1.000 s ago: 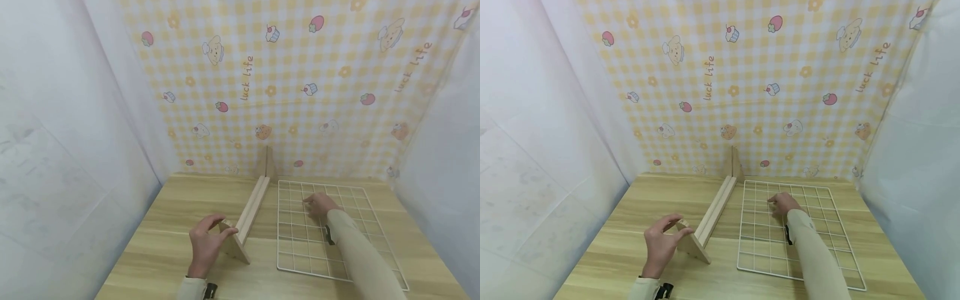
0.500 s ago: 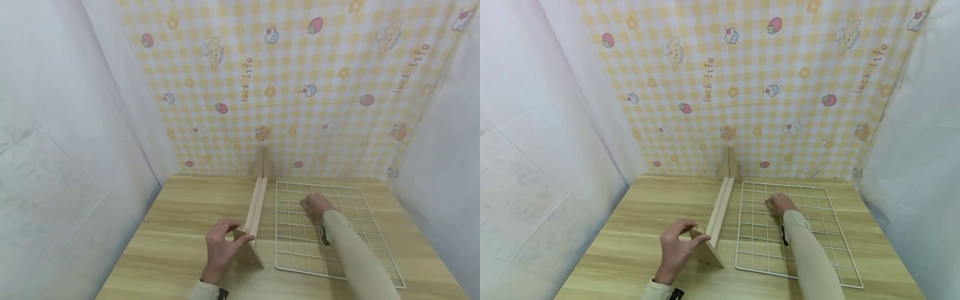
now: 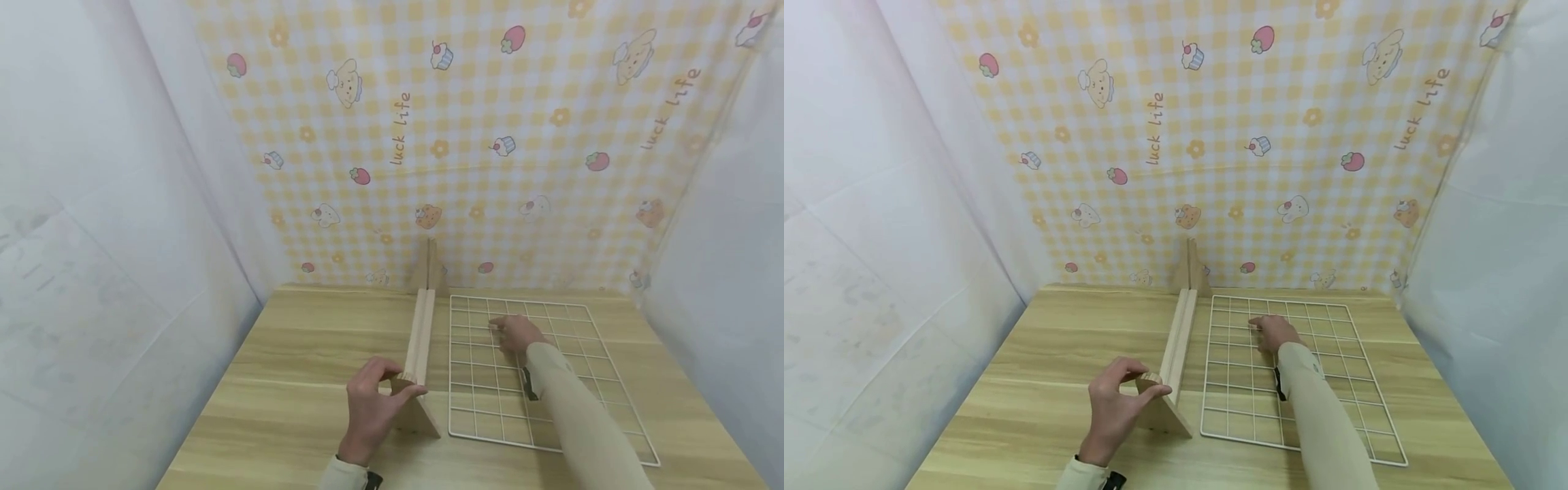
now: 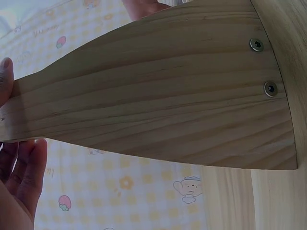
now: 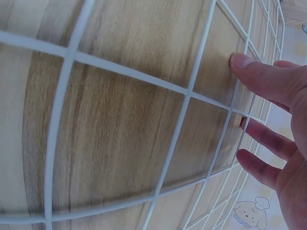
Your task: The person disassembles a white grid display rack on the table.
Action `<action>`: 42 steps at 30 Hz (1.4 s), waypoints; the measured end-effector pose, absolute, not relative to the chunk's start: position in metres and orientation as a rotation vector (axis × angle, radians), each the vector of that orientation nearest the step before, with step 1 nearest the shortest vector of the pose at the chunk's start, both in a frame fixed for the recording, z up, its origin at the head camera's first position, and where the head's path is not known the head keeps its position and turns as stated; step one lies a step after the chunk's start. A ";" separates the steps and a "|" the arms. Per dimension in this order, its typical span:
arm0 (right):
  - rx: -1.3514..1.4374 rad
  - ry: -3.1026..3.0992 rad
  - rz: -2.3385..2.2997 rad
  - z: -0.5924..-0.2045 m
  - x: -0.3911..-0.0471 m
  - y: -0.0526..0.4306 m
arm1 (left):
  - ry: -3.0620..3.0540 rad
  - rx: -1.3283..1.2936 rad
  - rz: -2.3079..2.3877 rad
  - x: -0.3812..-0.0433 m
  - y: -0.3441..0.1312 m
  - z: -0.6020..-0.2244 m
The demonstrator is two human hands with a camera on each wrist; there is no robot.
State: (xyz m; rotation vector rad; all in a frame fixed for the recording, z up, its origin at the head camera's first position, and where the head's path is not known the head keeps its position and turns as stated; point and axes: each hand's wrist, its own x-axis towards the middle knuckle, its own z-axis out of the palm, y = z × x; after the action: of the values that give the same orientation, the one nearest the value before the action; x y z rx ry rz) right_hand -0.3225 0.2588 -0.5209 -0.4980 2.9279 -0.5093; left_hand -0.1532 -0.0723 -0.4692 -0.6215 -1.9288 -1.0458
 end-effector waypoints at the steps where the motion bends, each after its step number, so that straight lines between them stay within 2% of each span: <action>1: -0.499 2.934 -0.502 -0.521 -0.322 0.259 | -1.925 -0.628 -1.045 -0.153 -0.072 -0.469; 42: -0.565 3.007 -0.452 -0.532 -0.325 0.256 | -1.977 -0.631 -1.046 -0.150 -0.065 -0.467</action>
State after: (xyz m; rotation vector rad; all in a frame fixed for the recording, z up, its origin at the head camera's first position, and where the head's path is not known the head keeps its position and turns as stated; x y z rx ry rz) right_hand -0.3251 0.2565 -0.5315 -0.5648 3.0066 -0.4515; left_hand -0.1502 -0.0651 -0.4670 -0.6313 -1.9769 -1.0464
